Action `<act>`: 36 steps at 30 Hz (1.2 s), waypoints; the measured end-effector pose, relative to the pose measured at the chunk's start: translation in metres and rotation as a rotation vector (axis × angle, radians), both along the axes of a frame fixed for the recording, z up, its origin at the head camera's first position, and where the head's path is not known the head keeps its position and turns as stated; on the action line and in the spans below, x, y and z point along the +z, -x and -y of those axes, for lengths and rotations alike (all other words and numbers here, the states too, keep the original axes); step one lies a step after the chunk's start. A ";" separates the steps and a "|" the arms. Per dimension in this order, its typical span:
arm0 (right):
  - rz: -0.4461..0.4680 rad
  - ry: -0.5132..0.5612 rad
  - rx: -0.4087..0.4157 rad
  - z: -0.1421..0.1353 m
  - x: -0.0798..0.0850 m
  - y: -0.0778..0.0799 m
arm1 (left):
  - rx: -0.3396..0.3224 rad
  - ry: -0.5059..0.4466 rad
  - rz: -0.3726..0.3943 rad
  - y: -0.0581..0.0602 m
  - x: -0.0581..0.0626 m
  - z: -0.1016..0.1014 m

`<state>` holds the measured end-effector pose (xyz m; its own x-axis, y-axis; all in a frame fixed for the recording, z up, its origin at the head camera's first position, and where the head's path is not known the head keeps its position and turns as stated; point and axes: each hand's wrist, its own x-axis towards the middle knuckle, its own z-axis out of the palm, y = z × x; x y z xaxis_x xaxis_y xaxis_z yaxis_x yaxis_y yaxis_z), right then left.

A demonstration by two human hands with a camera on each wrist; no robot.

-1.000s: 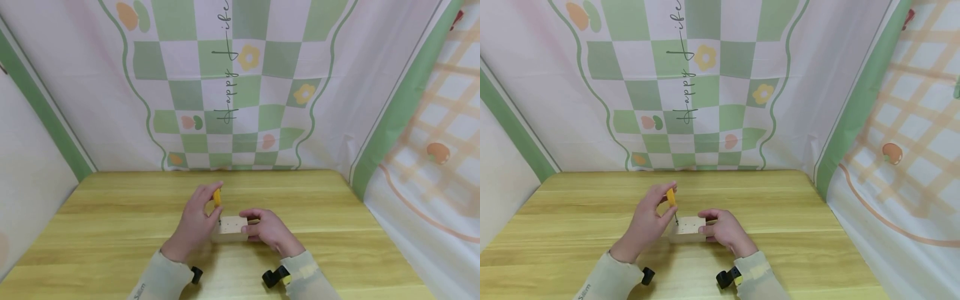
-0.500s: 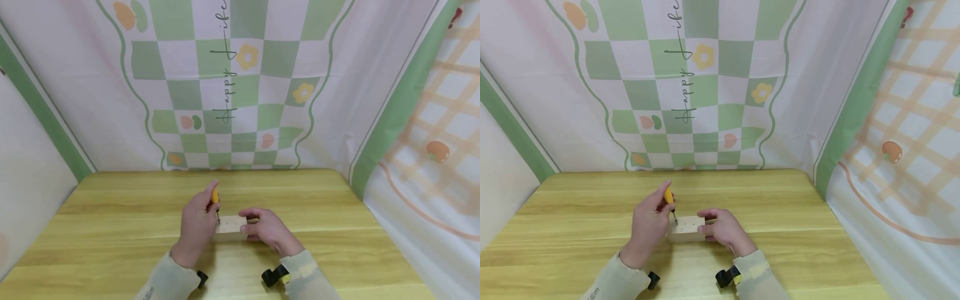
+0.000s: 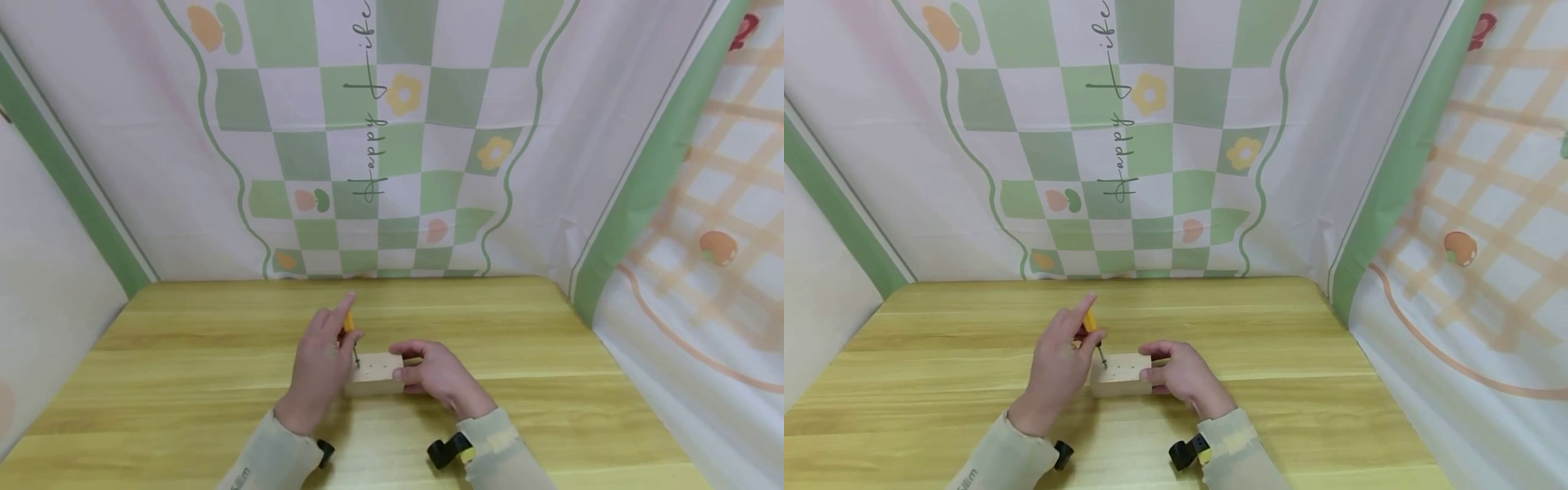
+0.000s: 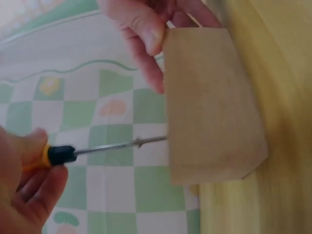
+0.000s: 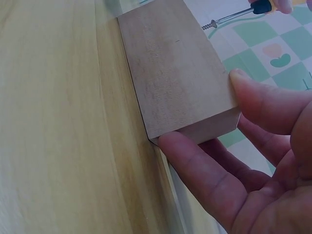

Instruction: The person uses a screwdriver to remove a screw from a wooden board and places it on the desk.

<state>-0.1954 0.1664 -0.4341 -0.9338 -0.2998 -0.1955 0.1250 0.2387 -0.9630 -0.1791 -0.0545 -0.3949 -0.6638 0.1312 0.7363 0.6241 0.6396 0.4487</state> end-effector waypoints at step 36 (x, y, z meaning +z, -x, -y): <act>-0.004 0.016 0.015 -0.001 0.001 -0.002 | 0.050 0.003 0.011 -0.004 0.006 -0.006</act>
